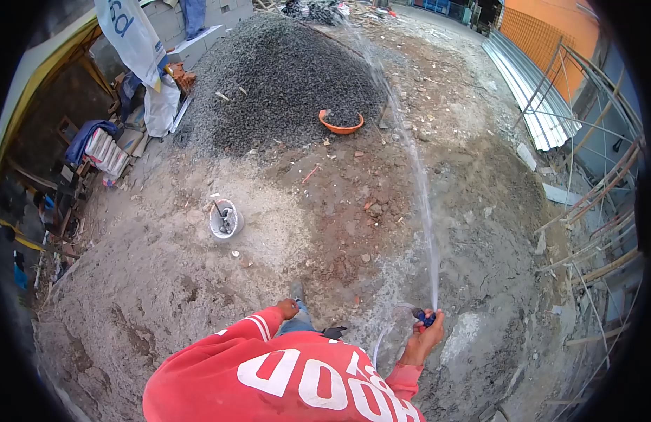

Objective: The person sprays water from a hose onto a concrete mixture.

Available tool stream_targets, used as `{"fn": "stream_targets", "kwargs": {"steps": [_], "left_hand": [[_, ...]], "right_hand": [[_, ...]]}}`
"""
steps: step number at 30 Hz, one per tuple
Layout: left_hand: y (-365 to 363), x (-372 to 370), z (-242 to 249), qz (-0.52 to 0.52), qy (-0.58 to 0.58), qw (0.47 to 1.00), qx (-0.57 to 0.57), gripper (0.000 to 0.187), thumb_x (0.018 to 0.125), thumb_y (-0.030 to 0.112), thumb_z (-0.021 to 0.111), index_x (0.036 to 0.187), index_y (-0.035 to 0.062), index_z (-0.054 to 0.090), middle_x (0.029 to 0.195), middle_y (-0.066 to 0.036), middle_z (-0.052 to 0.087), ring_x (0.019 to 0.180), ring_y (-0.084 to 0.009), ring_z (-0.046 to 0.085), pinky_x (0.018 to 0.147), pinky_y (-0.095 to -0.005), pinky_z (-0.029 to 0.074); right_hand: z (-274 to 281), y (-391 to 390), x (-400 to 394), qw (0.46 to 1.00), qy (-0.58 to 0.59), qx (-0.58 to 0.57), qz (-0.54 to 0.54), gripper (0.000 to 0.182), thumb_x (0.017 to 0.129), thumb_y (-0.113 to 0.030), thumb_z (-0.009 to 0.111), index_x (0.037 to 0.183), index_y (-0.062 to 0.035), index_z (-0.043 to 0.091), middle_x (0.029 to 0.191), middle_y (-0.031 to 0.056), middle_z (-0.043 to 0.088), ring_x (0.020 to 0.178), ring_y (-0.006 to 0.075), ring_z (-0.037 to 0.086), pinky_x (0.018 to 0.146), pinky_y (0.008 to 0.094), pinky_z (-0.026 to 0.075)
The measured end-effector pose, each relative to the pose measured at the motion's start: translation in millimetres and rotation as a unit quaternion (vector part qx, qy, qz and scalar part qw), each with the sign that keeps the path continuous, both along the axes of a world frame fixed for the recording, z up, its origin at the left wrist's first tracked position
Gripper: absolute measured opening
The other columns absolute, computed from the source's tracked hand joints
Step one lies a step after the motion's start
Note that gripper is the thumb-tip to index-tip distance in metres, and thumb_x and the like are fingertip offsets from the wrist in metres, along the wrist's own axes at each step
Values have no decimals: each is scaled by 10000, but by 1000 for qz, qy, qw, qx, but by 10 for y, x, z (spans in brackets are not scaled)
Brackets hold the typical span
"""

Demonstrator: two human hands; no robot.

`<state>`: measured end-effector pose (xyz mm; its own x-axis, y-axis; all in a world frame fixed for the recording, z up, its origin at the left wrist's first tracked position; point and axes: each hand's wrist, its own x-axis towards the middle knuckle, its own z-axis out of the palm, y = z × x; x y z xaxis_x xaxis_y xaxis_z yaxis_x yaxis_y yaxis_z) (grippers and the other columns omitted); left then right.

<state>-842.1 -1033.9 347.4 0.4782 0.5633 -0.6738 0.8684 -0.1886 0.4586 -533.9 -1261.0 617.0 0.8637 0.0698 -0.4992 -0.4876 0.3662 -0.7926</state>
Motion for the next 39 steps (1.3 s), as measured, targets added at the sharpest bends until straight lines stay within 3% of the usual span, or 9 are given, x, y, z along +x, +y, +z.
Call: {"fn": "stream_targets", "kwargs": {"steps": [6, 13, 16, 18, 22, 24, 28, 34, 39], "left_hand": [[-13, 37, -108, 62, -4, 998, -15, 316, 733, 359, 586, 948, 135, 646, 1031, -177, 610, 999, -355, 558, 891, -397, 435], [-38, 0, -16, 51, -11, 999, -5, 295, 722, 348, 593, 919, 136, 653, 1035, -172, 611, 979, -342, 572, 872, -390, 448], [-60, -49, -67, 60, -20, 998, -8, 268, 714, 338, 599, 883, 138, 658, 1004, -168, 622, 966, -332, 580, 867, -392, 450], [-81, -60, -36, 47, -19, 998, 28, 249, 711, 315, 639, 863, 120, 670, 845, -125, 665, 843, -279, 629, 793, -346, 482], [-76, -49, -67, 65, -15, 998, 22, 241, 709, 310, 642, 859, 124, 671, 855, -123, 664, 838, -265, 631, 784, -343, 484], [-80, -34, -81, 62, 0, 998, 19, 246, 713, 299, 640, 879, 119, 665, 850, -117, 665, 834, -250, 632, 778, -338, 485], [-71, 6, -41, 81, -7, 997, -4, 255, 717, 284, 635, 903, 110, 659, 854, -114, 666, 837, -244, 632, 777, -335, 485], [-82, 14, 11, 40, -3, 999, 17, 247, 732, 277, 615, 907, 108, 658, 836, -106, 672, 818, -227, 639, 765, -327, 490], [-79, -19, -95, 62, -8, 998, 8, 232, 742, 298, 609, 872, 114, 667, 819, -98, 675, 809, -225, 640, 771, -327, 489]], "right_hand": [[103, 145, 55, 1000, 2, 22, -2, 180, 838, -254, 530, 759, -98, 488, 701, -6, 532, 533, 39, 438, 391, 145, 322], [129, 236, 80, 1000, -2, 26, 5, 203, 831, -247, 522, 700, -97, 483, 689, -5, 517, 542, 42, 414, 418, 158, 293], [99, 237, 91, 999, -2, 30, 20, 175, 837, -250, 531, 767, -93, 493, 721, 1, 540, 532, 44, 446, 386, 142, 328], [93, 255, 92, 999, -3, 30, 19, 177, 835, -251, 537, 764, -94, 495, 722, 1, 539, 536, 44, 450, 383, 142, 329], [107, 297, 82, 999, -1, 37, 27, 173, 835, -253, 541, 777, -96, 497, 719, 0, 536, 539, 42, 454, 381, 142, 331], [165, 336, 58, 999, -7, 29, 14, 224, 833, -251, 530, 677, -97, 483, 699, 3, 537, 525, 44, 433, 397, 145, 319], [176, 347, 43, 999, -7, 27, 15, 221, 833, -253, 533, 682, -100, 485, 698, 0, 537, 527, 41, 435, 398, 146, 320], [148, 345, 27, 1000, -8, 14, 24, 208, 836, -257, 533, 705, -102, 490, 690, -9, 528, 547, 40, 435, 408, 151, 303], [66, 324, 25, 999, 0, 14, 41, 170, 841, -269, 539, 806, -105, 509, 693, -8, 537, 531, 42, 461, 376, 144, 327]]}}
